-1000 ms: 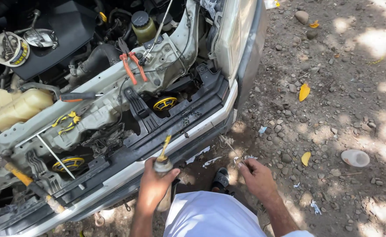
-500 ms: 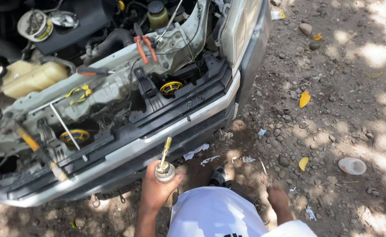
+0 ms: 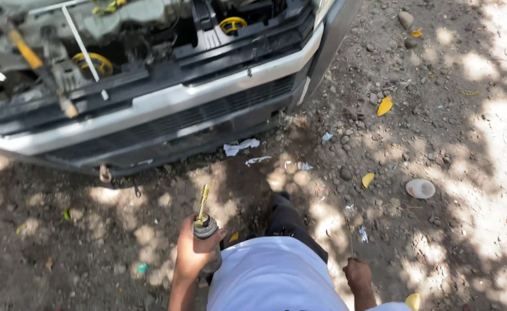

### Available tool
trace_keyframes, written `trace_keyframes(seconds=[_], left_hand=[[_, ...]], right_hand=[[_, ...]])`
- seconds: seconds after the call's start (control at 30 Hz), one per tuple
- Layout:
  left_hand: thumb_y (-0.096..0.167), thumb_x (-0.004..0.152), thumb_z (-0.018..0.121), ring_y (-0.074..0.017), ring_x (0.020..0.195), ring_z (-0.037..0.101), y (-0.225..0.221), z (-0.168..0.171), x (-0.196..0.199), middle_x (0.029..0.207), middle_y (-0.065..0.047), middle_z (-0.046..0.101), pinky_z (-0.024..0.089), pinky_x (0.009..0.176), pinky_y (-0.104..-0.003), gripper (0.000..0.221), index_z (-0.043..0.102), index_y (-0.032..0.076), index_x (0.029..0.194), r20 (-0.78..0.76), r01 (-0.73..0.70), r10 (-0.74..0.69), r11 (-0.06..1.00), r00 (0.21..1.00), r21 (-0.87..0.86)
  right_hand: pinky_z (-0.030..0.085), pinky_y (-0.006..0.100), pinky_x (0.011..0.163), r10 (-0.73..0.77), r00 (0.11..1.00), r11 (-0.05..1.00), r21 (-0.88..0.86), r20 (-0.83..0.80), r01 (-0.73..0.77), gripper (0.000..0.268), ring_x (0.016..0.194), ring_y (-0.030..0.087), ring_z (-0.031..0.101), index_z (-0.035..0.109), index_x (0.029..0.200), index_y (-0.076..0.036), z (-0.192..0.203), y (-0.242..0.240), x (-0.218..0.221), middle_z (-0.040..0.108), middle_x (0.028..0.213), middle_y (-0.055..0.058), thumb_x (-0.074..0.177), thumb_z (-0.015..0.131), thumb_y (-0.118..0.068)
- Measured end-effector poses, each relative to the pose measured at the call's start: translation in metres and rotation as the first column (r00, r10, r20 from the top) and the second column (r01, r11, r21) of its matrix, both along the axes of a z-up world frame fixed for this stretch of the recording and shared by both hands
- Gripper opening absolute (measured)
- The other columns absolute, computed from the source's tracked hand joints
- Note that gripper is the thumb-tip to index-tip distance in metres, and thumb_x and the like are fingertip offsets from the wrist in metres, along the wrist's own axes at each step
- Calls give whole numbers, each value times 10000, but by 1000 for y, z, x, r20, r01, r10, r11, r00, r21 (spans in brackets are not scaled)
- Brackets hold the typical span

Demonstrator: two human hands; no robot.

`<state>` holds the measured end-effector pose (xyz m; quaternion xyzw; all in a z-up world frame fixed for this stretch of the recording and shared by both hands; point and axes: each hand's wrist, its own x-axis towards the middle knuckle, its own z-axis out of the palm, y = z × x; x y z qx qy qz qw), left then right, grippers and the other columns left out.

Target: The person crouches in front of a car with the hood open and holds a lit blowtorch in one hand, directing the flame at the front bumper and radiator support area while using the other hand to position and press a thin metal rod against the heated spot. At the end the person carries the torch and places it in the engine bay.

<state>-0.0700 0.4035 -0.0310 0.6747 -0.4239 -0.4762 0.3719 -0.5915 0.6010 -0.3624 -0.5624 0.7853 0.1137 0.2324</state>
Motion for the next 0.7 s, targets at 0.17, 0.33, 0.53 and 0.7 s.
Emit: trace_keyframes(seconds=[0.17,0.33,0.53,0.7], left_hand=[[128,671,929,-115,877,665,77,2,-12,965,-27,700,565,802,-300,668,566,25,1222,72,-53,59,996,996,-78],[121,682,924,-119,890,681,135,17,-37,969,-29,712,579,807,-299,630,575,40,1200,-40,-241,241,970,970,-12],[148,720,910,-132,991,700,210,29,-105,1043,-34,716,591,871,-303,727,497,68,1313,47,-396,393,914,918,89],[116,688,921,-198,950,725,284,-16,-175,1047,-103,762,597,865,-340,661,589,-13,1245,-139,-444,435,895,890,-43]], right_hand=[[625,421,850,41,995,998,52,88,-46,286,954,303,768,755,1072,-153,-27,69,-50,718,1213,124,823,733,-292],[588,430,968,184,983,958,228,-17,-175,460,1141,307,700,742,1140,-180,-45,60,-115,704,1257,130,750,847,-401],[549,431,565,-469,766,882,200,439,426,278,672,318,722,719,1134,-104,11,25,-178,803,914,191,1000,526,-253],[499,409,545,-602,712,797,221,361,562,241,667,247,659,710,1172,-149,35,78,-252,802,884,150,984,576,-220]])
